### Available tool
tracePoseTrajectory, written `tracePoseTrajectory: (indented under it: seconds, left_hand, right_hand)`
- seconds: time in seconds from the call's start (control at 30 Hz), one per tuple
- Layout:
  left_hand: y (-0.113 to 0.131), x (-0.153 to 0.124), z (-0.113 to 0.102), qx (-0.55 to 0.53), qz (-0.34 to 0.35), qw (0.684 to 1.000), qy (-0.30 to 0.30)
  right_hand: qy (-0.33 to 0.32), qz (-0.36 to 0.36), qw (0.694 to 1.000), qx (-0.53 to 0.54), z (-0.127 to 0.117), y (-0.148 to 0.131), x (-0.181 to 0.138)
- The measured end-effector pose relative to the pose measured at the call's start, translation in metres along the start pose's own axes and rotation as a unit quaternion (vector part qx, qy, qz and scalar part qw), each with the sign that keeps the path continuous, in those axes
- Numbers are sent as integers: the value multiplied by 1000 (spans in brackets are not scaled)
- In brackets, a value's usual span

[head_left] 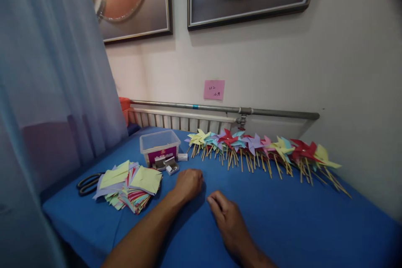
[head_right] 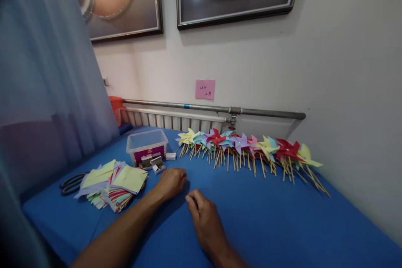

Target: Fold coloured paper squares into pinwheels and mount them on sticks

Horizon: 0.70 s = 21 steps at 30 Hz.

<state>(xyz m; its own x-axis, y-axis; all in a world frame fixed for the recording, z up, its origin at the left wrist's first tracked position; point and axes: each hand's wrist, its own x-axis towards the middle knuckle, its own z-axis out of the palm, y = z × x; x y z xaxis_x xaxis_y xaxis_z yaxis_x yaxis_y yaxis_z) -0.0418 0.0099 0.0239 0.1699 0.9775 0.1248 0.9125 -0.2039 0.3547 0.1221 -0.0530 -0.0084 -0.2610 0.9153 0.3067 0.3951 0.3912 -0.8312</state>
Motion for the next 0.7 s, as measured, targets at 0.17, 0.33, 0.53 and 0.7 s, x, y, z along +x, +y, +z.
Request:
tracePoseTrajectory:
  seconds: [0.17,0.33,0.53,0.7]
  left_hand:
    - [-28,7,-25,29,-63,996,55]
    - [-45,13,-26,18,-53,996,68]
    - [-11,1,-16,94,7,996,-4]
    - [-19,-42,-38,144,-11,989,27]
  right_hand:
    - [68,76,994,45,-14,12,14]
    - [86,117,985,96,-17,25,20]
    - [77,84,991,73,-8,26,17]
    - [110,85,985,105,-7,25,19]
